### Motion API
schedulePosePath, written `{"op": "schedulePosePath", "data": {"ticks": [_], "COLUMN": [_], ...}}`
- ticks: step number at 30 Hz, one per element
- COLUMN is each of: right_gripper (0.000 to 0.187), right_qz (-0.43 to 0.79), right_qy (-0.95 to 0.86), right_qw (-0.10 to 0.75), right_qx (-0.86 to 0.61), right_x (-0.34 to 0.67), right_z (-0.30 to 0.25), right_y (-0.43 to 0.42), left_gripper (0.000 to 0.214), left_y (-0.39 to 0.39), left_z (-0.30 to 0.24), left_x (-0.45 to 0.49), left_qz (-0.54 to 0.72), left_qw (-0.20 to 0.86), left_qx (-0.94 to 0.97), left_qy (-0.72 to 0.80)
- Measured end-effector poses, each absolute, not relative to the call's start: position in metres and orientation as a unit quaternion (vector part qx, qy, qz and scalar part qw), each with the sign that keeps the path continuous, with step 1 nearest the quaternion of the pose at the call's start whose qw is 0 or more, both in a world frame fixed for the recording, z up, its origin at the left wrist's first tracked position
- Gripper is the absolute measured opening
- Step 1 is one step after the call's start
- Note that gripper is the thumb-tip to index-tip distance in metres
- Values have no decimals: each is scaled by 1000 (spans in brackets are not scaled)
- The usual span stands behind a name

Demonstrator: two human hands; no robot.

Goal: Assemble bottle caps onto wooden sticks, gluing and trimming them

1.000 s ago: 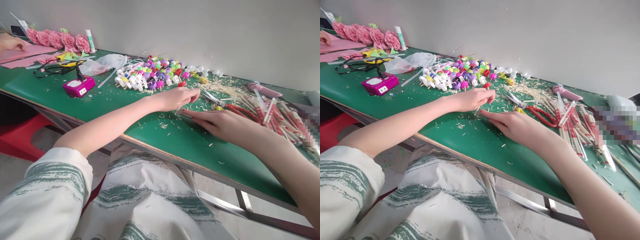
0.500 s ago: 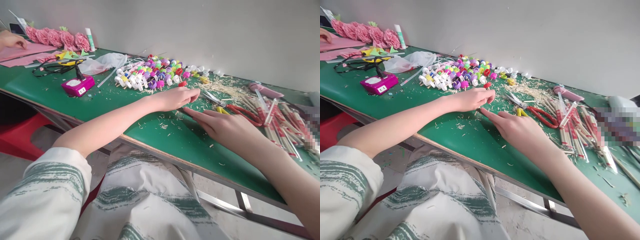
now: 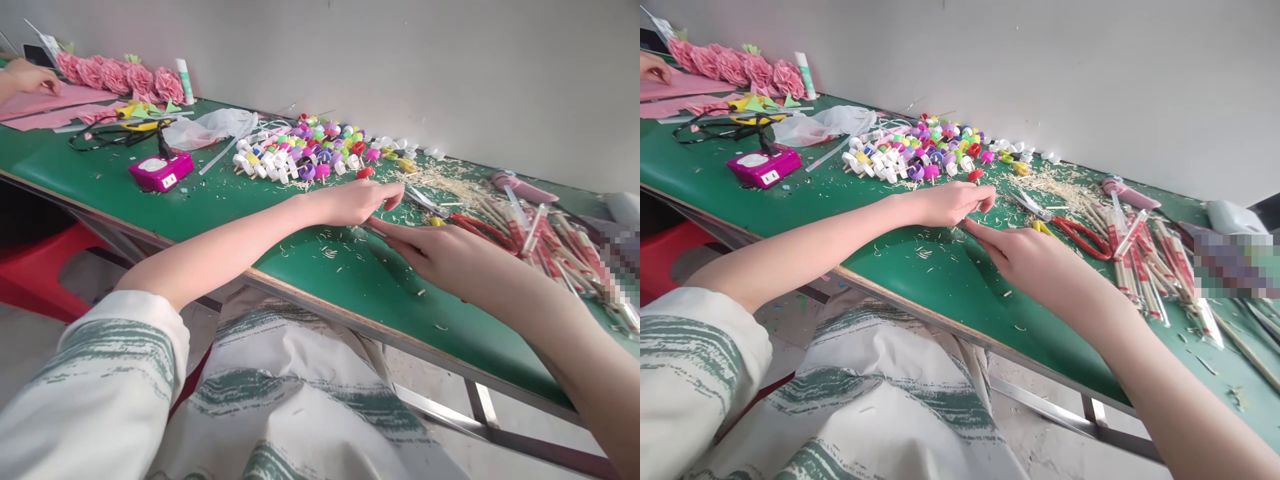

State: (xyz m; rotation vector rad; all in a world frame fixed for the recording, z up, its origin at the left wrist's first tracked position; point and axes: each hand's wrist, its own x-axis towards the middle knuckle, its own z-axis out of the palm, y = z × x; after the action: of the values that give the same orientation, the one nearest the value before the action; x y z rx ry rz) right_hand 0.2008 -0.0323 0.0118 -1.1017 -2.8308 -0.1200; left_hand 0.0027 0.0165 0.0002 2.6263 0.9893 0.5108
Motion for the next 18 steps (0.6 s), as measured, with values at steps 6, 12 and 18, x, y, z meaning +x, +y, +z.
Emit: {"op": "schedulePosePath", "data": {"ticks": [6,12,18], "right_gripper": [53,51,48], "right_qz": [-20,-47,-129], "right_qy": [-923,-926,-924], "right_qw": [22,17,79], "right_qx": [-385,-374,-351], "right_x": [200,202,210], "right_z": [8,-1,-7], "right_y": [-33,-34,-34], "left_gripper": [23,21,22], "left_y": [16,15,21], "left_z": [0,-1,-6], "left_x": [2,1,-3], "left_qz": [182,190,201], "left_qw": [155,144,154], "left_qx": [910,914,907], "left_qy": [339,330,338]}}
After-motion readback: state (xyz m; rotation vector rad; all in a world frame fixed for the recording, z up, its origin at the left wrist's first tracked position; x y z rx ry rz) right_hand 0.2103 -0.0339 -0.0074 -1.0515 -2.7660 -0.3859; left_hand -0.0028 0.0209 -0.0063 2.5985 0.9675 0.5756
